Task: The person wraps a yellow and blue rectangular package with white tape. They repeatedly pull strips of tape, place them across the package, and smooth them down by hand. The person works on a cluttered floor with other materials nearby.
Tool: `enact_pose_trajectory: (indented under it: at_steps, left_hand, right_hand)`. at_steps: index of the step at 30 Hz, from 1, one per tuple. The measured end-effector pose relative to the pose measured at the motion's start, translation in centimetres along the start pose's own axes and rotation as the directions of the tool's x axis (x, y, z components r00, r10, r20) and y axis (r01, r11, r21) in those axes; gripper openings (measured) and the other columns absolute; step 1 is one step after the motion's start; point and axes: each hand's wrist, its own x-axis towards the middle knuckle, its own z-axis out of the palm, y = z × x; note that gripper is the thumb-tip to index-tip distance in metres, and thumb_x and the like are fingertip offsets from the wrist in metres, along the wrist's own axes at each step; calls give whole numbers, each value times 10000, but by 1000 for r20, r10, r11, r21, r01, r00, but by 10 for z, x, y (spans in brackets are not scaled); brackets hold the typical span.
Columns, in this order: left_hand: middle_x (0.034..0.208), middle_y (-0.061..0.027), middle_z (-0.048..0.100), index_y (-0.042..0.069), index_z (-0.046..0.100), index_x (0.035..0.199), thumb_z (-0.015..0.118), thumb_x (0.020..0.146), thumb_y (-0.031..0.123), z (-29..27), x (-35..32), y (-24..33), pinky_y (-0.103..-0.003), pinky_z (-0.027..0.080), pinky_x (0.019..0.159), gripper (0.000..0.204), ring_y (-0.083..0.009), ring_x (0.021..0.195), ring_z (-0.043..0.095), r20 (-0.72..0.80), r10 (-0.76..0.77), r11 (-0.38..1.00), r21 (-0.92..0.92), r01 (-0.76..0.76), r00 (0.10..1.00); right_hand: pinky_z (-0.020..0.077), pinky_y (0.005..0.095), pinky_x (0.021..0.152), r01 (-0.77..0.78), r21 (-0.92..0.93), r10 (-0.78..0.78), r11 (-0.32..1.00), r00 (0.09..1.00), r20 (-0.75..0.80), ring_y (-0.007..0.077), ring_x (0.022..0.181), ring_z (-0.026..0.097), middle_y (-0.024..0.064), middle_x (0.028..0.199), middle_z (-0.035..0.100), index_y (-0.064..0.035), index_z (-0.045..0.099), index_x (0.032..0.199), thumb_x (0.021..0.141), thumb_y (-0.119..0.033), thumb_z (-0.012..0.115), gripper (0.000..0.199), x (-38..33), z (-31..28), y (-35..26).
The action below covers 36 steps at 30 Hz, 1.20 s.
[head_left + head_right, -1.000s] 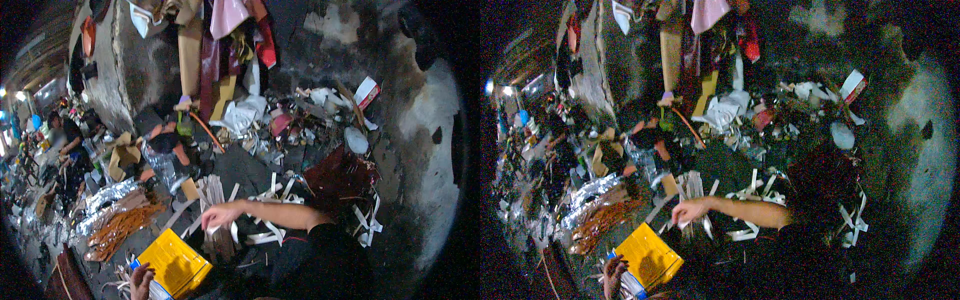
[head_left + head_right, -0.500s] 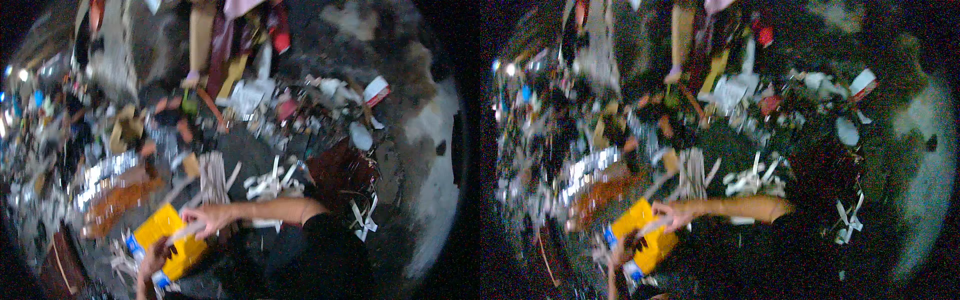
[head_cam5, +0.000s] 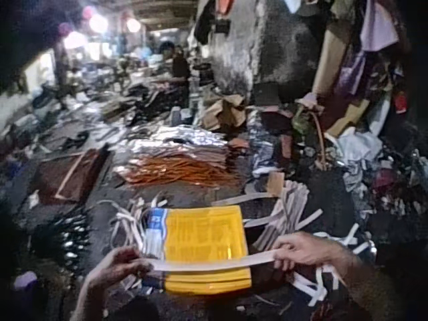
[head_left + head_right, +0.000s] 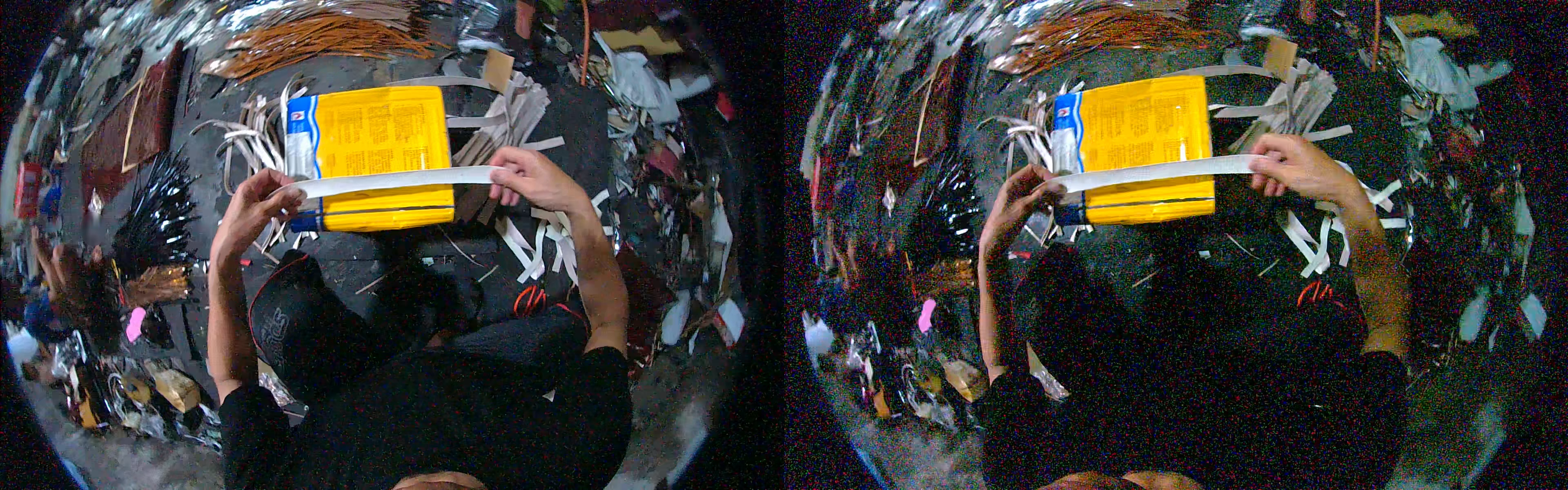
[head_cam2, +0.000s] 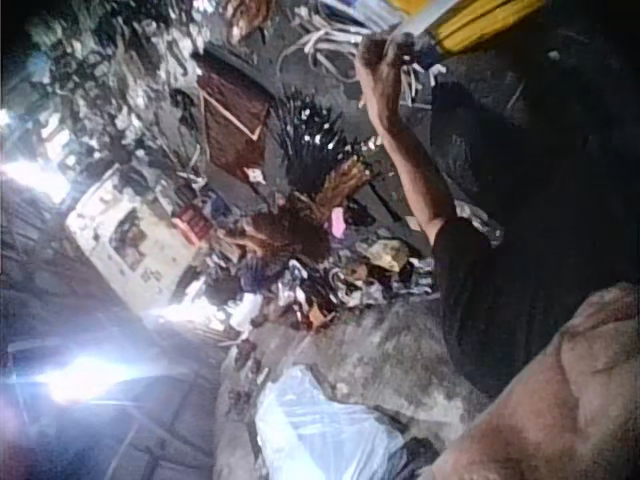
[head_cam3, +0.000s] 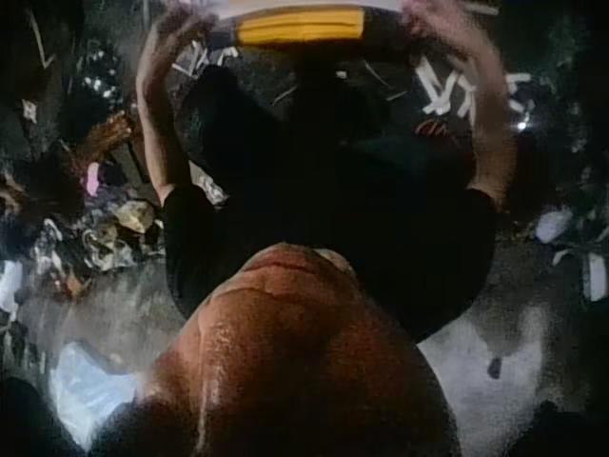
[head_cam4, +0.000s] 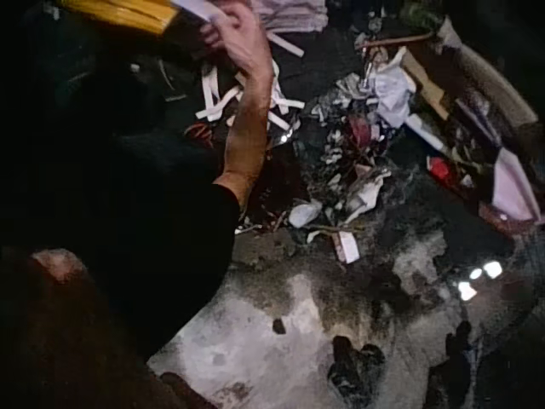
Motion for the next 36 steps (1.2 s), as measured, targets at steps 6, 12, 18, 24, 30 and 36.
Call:
enact_pose_trajectory:
  at_steps: [6,12,18,24,30,36]
  left_hand:
    - [860,-63,667,-14,619,999,673,884,146,20,14,-12,-242,517,689,204,-104,746,615,-109,2,984,-177,-21,994]
    - [822,-52,670,-13,621,969,616,934,209,11,16,-27,-246,484,663,225,-101,736,611,-229,74,969,-213,-124,971]
    - [782,-14,647,-21,657,949,666,904,196,13,23,-36,-236,442,592,222,-61,681,549,-373,170,984,20,-175,912]
    - [826,-35,678,-7,670,935,665,904,184,16,29,-38,-205,456,613,194,-67,712,584,-423,124,983,-74,-170,897]
    - [840,-37,679,-3,657,939,648,914,191,16,30,-44,-213,465,662,196,-73,732,589,-394,84,968,-187,-169,915]
    - [816,-17,625,14,610,956,622,933,216,16,35,-55,-203,426,634,204,-56,684,518,-302,-17,878,-461,-131,953]
  right_hand:
    - [505,293,684,49,-331,-68,942,997,-45,146,736,634,69,813,652,5,612,936,935,-220,583,227,15,-39,40]
    - [481,314,676,354,-581,-620,733,698,-357,227,747,605,114,858,605,5,630,894,867,-135,651,144,89,53,-38]
    - [458,398,894,700,-435,-808,566,576,-125,310,998,581,136,968,616,-31,634,1021,855,-112,641,184,158,161,-91]
    - [498,378,799,704,-384,-792,597,592,-147,304,887,617,137,934,626,-15,627,983,855,-80,640,144,183,174,-84]
    - [505,372,774,722,-406,-822,561,545,-165,292,847,620,129,899,625,-22,647,970,836,-39,648,134,181,175,-81]
    - [508,374,753,701,-596,-894,392,443,-68,286,822,607,109,852,601,-35,645,949,778,-33,656,171,181,178,-76]
